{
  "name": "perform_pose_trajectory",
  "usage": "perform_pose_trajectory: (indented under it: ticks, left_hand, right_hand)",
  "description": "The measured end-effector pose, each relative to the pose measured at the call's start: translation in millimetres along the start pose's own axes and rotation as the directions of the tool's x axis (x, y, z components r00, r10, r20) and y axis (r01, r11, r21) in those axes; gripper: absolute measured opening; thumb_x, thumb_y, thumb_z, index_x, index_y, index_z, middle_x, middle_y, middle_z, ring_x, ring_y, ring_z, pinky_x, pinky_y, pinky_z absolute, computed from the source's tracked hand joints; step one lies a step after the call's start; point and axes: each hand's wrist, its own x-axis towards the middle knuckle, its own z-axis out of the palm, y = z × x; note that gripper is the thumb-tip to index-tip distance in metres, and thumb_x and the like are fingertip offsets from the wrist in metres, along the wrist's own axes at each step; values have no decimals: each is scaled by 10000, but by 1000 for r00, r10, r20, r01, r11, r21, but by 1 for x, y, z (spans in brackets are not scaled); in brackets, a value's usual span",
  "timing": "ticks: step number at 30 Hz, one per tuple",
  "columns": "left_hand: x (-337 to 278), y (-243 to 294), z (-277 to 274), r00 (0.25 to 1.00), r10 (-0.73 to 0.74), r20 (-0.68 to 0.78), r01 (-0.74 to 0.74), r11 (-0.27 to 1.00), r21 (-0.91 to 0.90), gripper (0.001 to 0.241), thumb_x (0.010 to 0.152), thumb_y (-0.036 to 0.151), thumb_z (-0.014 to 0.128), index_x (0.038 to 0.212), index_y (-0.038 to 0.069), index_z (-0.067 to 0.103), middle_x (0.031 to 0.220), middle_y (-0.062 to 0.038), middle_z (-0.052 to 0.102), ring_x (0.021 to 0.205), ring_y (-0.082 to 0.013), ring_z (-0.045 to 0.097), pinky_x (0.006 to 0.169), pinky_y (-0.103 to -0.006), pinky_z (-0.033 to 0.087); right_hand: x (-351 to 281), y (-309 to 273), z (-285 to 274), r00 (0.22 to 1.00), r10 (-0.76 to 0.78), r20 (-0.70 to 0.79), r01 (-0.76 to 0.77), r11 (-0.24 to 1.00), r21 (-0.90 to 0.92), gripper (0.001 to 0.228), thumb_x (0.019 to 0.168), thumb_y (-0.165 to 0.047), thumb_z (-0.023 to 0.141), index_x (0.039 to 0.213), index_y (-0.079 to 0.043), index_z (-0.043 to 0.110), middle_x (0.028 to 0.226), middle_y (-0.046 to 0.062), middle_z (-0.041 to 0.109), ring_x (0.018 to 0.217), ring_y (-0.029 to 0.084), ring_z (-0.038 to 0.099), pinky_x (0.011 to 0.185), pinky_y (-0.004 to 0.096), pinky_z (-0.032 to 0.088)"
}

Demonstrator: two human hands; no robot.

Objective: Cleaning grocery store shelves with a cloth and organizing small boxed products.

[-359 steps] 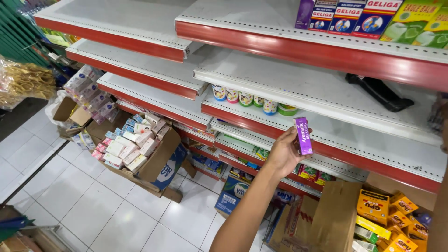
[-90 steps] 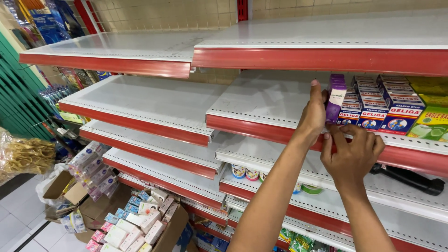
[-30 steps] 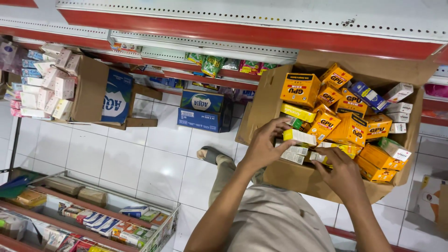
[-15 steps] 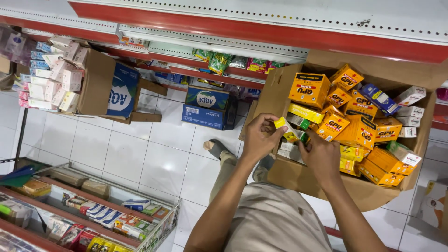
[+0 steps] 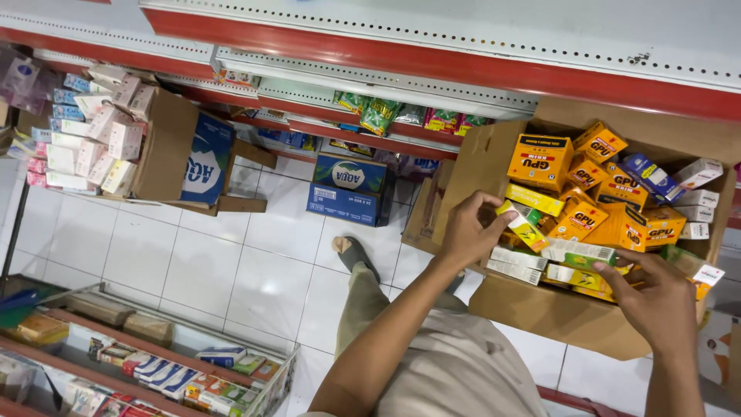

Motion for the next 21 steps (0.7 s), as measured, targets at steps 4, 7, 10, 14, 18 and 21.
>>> perform_pose_trajectory:
  ticks: [4,7,10,14,18,21]
  left_hand:
    - [6,-8,-12,976,-200,88,215,801,-559,373,913,299,778,1138,61,600,922,-24,715,837,-88,680,678,-260,567]
    - [19,-2,-32,936,-338,102,337,768,-546,334,918,272,788,1114,45,642,958,-6,686,799,-65,627,588,-248,518]
    - [20,1,-49,872,-451,190,464,636,-617,308,939,287,763,1103,52,649,956,-20,684,785,-72,617,593,-238,491]
    - [24,1,-75,930,-327,168,329,538,-776,292,966,274,782,1105,55,648,1010,4,680,897,-59,629,775,-220,537]
    - [44,30,-145,960,-220,173,260,473,-842,444,1054,359,614,1401,92,544,1301,-32,613,1131,-103,600,951,-272,519]
    - [58,44,-203,989,-62,134,147,333,-931,566,1105,401,436,1623,195,345,1505,-92,535,1293,-192,572,1066,-334,502]
  right_hand:
    - [-29,-15,20,991,-132,-37,125,980,-157,397,912,-268,840,1187,0,739,1006,104,749,728,153,696,672,294,533]
    - [-40,-45,26,986,-129,-108,92,952,-293,432,909,-210,861,1258,2,722,1061,128,751,762,189,690,695,315,534]
    - [-43,-78,46,996,-71,-57,72,997,28,490,901,-120,810,1354,-16,653,1147,119,723,804,167,667,712,319,544]
    - [-36,-155,101,972,-150,181,10,796,605,629,835,22,689,1436,-44,517,1288,66,667,966,149,667,822,311,573]
    - [-21,-237,165,960,-258,107,99,671,734,560,890,37,676,1431,-2,537,1293,110,660,1159,150,651,1002,301,523]
    - [-11,-297,186,931,-354,89,189,676,712,538,880,-14,710,1404,-34,587,1286,98,672,1134,154,650,981,295,519]
